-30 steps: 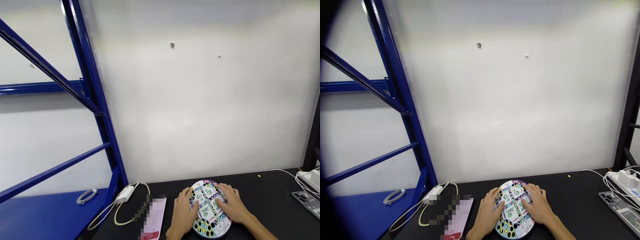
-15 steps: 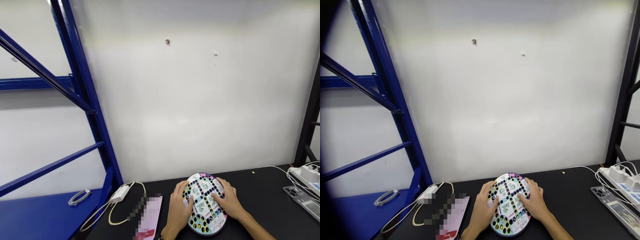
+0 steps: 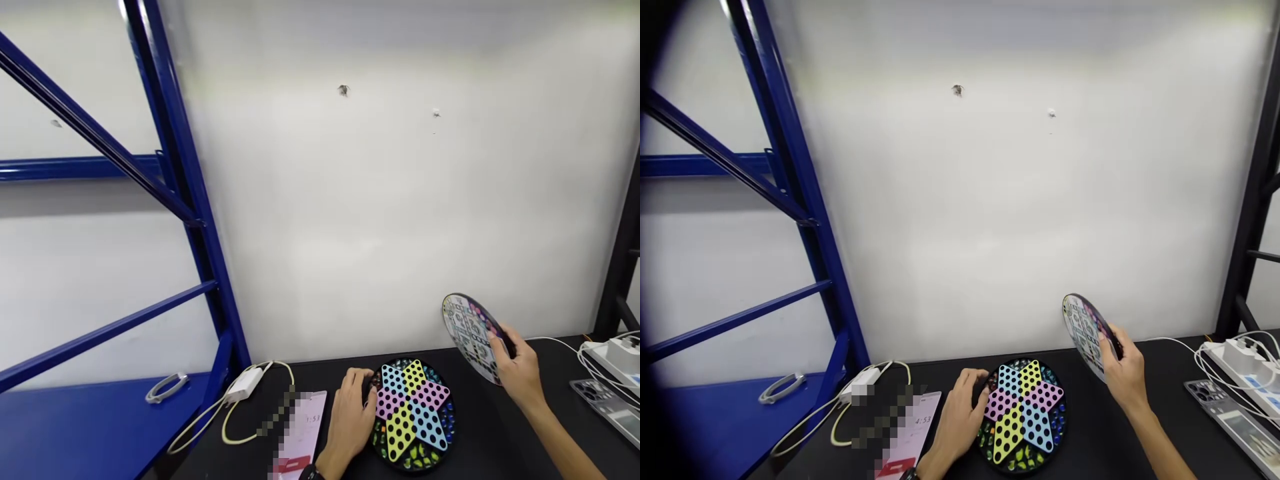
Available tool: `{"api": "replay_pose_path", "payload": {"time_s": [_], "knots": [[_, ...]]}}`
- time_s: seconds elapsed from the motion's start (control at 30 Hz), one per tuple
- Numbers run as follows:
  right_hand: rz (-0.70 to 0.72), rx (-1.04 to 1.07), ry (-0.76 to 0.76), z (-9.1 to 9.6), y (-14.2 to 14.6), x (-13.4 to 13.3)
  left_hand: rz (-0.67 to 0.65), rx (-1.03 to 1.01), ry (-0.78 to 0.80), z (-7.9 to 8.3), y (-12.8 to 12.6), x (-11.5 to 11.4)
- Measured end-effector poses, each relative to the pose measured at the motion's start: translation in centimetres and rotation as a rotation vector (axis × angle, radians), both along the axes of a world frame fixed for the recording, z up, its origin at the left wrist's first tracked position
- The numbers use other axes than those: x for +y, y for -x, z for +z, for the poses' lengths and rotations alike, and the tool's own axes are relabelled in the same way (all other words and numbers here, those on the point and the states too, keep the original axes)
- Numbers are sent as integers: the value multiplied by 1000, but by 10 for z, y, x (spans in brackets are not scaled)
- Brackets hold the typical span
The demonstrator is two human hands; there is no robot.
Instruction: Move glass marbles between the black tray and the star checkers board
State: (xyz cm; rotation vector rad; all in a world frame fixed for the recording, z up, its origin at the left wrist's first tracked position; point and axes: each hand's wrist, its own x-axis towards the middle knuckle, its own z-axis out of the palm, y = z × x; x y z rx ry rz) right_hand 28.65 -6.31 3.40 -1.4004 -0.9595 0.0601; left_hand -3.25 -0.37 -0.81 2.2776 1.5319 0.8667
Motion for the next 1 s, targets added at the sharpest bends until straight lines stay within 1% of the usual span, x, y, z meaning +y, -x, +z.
{"api": "replay_pose_path", "payload": {"time_s": [0.03, 0.1, 0.2, 0.3, 0.37, 0.43, 0.47, 0.53, 0.6, 0.7, 0.83, 1.0], "knots": [[-3, -127, 56, -1, 0, -2, 10, 66, 34, 0, 0, 0], [50, -333, 177, -2, 4, -6, 22, 162, 74, 0, 0, 0], [152, -569, 319, -2, 16, -10, 6, 224, 104, 1, -1, -3], [149, -791, 430, -6, 24, -12, -24, 280, 119, 4, -2, -6], [133, -916, 571, -14, 26, -11, -43, 320, 127, 7, -2, -7], [148, -991, 731, -25, 26, -11, -49, 350, 128, 10, -2, -8], [171, -994, 803, -31, 25, -11, -51, 360, 125, 12, -2, -9], [251, -935, 908, -41, 23, -11, -66, 381, 116, 14, -1, -10], [330, -855, 926, -45, 21, -12, -83, 395, 111, 15, 0, -10], [396, -788, 825, -42, 25, -13, -95, 400, 106, 17, 2, -10], [428, -717, 727, -41, 48, -14, -78, 401, 95, 18, 1, -11], [428, -709, 635, -55, 80, -15, -52, 397, 126, 13, -1, -11]]}}
